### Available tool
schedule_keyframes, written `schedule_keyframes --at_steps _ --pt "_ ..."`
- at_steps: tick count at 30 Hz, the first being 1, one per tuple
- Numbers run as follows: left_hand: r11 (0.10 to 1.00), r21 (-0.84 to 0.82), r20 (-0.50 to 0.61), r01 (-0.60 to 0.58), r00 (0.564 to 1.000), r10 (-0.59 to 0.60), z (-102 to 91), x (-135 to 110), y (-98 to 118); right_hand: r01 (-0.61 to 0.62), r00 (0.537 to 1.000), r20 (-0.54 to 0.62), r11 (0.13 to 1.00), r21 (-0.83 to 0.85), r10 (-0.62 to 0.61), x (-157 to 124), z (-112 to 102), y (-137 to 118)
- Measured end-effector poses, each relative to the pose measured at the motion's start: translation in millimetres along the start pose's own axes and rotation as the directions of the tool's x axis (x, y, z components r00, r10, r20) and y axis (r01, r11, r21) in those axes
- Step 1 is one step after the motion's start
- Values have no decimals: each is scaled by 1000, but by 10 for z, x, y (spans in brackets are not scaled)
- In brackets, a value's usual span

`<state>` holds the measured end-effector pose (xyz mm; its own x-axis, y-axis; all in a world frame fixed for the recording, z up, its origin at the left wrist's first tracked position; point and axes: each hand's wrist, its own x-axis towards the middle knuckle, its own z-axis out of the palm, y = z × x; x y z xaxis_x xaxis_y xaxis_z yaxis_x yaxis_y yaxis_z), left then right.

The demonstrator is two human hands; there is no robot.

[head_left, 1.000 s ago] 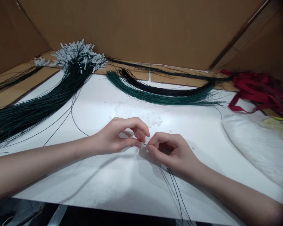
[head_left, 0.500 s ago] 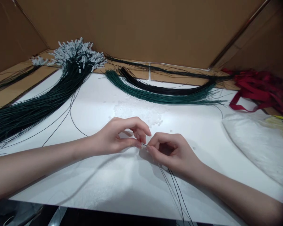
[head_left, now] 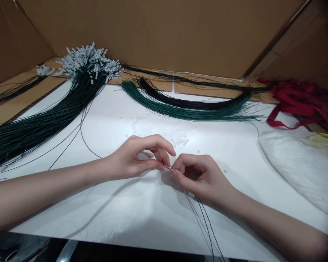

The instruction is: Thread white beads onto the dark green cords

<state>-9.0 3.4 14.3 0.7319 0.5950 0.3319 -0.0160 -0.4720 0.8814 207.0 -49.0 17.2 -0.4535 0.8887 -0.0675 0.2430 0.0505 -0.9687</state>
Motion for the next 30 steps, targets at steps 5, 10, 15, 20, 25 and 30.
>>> schedule_keyframes --at_steps 5,10,15,20,25,30 --pt "1000 -8 -6 7 1000 -7 -3 5 13 -6 1000 6 1000 6 6 -5 -7 14" --pt "1000 -9 -9 12 1000 -12 -2 8 13 4 1000 -1 1000 -3 -4 3 -3 11" --pt "1000 -16 -3 5 1000 -5 -1 2 11 1 1000 2 1000 -22 0 3 6 -8" --pt "1000 -22 -4 0 1000 0 2 7 8 0 1000 -3 999 -33 0 7 7 1" --pt "1000 -12 -16 -6 1000 6 4 12 12 6 1000 -10 999 -35 -7 11 5 17" --pt "1000 5 -21 4 1000 -4 6 9 13 4 1000 -17 999 -47 -5 13 9 4"
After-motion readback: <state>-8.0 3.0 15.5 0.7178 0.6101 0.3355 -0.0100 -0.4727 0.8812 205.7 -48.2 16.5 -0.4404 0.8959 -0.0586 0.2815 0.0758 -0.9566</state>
